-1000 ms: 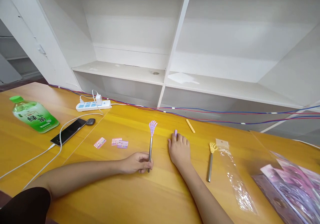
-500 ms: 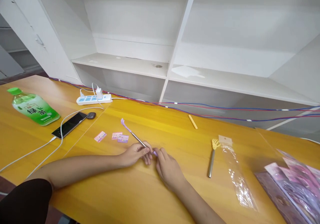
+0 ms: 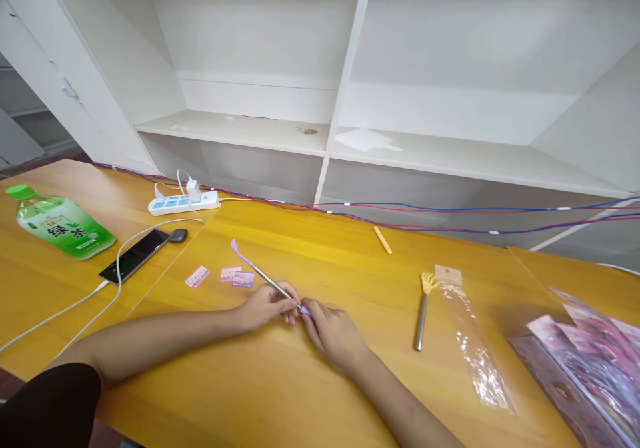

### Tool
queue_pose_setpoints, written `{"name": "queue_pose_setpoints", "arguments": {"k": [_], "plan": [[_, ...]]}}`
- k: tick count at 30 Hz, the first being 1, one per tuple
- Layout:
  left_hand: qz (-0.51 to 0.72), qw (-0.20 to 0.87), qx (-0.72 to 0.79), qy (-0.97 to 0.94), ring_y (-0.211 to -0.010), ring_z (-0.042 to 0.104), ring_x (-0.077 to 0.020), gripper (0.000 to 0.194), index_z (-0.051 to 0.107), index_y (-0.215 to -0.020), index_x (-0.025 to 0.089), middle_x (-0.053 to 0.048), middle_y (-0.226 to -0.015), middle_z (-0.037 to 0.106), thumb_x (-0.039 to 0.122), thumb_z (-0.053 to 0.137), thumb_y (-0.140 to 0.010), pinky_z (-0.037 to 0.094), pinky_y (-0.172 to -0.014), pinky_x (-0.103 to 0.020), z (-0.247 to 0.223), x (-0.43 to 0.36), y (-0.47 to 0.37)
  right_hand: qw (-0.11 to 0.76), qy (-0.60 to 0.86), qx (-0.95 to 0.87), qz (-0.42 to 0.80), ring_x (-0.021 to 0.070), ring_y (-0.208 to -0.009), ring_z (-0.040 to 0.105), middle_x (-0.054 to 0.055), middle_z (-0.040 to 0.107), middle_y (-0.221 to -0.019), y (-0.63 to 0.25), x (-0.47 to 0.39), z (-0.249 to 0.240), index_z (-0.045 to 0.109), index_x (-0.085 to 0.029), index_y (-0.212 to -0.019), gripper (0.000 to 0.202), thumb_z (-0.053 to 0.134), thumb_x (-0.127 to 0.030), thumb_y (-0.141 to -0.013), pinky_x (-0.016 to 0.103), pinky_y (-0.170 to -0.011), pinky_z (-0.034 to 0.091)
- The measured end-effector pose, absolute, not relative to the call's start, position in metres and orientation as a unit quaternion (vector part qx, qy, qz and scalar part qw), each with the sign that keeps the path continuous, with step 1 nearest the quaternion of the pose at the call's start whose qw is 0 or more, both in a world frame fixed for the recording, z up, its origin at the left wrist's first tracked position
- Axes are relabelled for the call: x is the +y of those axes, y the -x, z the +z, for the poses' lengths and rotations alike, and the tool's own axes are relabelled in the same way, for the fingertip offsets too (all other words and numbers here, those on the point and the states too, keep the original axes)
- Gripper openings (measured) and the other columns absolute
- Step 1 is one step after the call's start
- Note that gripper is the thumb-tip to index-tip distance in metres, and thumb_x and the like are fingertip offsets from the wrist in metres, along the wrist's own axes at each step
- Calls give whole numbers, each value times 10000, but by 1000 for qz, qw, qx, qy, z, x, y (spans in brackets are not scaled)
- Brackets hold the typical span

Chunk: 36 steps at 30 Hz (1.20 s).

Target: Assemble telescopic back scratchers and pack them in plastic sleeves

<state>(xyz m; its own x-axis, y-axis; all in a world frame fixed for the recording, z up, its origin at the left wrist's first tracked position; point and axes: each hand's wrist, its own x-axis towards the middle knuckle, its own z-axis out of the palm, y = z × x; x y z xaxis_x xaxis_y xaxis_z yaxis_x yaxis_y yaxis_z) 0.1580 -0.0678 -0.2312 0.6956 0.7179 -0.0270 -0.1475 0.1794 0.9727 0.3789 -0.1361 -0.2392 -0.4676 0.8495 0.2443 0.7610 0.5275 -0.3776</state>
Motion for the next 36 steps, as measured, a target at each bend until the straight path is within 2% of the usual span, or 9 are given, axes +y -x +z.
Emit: {"name": "queue_pose_setpoints", "arguments": {"k": [4,12,18,23,25,30,36], "plan": [[297,723,254,-570,-716,716,-160,486,676,-970,111,-76,-835,743,566,804,-858,551,-700,-287,-232,-70,-157,213,473,-848,107,170,-746,672,55,713,-952,-377,-139,-240,592,-193,-1087,343,287,-337,-1149,279,-671,431],[302,714,269,-571,-713,664,-145,465,702,-945,115,-40,-764,716,537,848,-814,523,-723,-281,-232,-68,-156,284,481,-813,167,148,-762,659,43,687,-987,-368,-151,-239,605,-213,-1150,265,363,-319,-1129,263,-667,469],[310,714,266,-568,-746,672,-153,436,688,-905,128,-42,-777,722,527,841,-822,517,-746,-285,-221,-72,-156,334,489,-776,216,134,-629,556,15,643,-844,-367,-153,-239,617,-218,-1113,238,407,-332,-1113,263,-593,421],[323,709,269,-567,-736,674,-154,448,688,-930,125,-42,-764,720,529,847,-816,517,-733,-285,-223,-73,-157,345,498,-762,227,139,-626,547,16,632,-808,-364,-151,-239,628,-206,-1087,250,416,-338,-1109,267,-589,416],[333,710,266,-561,-725,673,-154,450,686,-935,125,-41,-753,719,525,852,-812,518,-726,-285,-224,-73,-157,350,491,-762,239,138,-662,576,21,652,-849,-362,-151,-237,630,-207,-1109,258,407,-337,-1115,263,-618,440],[340,708,272,-556,-718,674,-154,433,699,-909,121,-46,-754,725,511,858,-807,523,-725,-283,-223,-73,-157,370,467,-760,259,154,-935,675,60,699,-1110,-356,-153,-233,628,-216,-1206,300,363,-341,-1140,260,-818,521],[355,691,283,-563,-758,695,-166,391,729,-901,124,-45,-796,724,476,869,-802,542,-755,-289,-224,-72,-155,341,481,-756,284,177,-1030,693,85,698,-1222,-355,-153,-230,618,-212,-1303,370,336,-396,-1152,287,-915,550]]}}
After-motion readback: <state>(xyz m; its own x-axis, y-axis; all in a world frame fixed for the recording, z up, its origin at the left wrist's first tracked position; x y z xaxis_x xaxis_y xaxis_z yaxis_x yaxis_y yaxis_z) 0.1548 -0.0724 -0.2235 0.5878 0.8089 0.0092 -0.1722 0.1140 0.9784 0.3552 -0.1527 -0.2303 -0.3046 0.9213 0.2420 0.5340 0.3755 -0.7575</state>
